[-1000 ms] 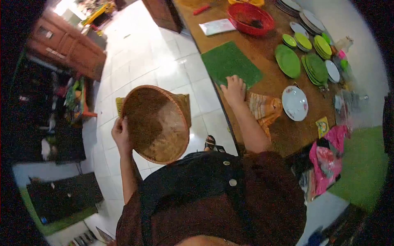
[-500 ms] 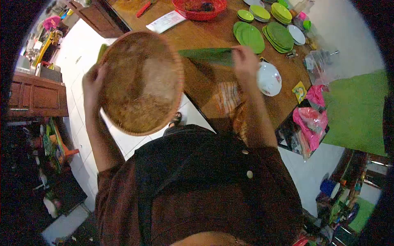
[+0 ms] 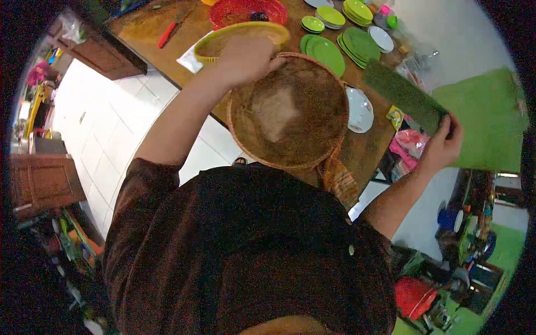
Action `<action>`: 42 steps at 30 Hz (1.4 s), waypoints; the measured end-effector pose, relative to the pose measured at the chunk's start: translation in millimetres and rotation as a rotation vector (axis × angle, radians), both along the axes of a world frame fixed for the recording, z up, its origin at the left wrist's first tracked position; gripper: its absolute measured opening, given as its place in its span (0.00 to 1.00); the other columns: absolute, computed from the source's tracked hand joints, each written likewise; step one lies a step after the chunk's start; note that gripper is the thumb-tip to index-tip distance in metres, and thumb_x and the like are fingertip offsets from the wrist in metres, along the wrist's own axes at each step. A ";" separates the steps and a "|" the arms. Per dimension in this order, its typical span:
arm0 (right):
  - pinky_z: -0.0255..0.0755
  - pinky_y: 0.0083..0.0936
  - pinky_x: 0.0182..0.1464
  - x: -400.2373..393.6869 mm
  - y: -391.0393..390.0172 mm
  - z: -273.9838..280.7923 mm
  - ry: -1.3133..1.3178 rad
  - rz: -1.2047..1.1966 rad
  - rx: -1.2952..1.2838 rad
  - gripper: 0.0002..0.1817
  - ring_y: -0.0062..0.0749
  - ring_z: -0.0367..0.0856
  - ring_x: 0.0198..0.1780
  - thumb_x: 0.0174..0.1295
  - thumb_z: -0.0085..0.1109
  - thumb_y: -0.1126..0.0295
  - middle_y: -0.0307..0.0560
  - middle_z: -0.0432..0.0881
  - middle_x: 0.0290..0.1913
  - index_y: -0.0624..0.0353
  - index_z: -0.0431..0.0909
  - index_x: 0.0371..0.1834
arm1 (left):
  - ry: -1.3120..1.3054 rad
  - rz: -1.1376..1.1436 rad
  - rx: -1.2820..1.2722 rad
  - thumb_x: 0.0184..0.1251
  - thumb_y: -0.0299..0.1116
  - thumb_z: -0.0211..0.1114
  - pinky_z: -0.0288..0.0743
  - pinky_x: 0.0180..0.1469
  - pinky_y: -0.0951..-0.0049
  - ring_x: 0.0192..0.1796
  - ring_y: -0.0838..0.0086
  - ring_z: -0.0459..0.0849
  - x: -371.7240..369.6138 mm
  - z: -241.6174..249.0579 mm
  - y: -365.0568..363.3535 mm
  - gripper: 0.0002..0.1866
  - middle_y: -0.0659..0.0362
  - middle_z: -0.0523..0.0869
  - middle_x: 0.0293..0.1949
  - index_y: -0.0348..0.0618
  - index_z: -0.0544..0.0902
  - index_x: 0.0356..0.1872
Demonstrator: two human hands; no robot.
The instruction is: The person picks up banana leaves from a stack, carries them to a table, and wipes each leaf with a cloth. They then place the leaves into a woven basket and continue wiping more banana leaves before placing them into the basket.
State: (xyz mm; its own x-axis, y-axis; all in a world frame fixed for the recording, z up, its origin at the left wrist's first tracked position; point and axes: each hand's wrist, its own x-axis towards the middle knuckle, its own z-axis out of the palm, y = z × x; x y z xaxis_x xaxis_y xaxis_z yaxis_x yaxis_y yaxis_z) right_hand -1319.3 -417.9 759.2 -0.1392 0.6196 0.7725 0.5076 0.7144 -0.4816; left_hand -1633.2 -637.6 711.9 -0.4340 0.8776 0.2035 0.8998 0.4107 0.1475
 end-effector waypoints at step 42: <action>0.73 0.28 0.48 -10.1 -33.5 15.5 0.071 0.062 0.097 0.09 0.34 0.81 0.43 0.63 0.56 0.70 0.49 0.84 0.41 0.62 0.81 0.42 | 0.291 -0.220 0.187 0.60 0.32 0.59 0.70 0.50 0.60 0.49 0.58 0.74 -14.6 -28.0 -87.5 0.09 0.54 0.78 0.41 0.37 0.83 0.29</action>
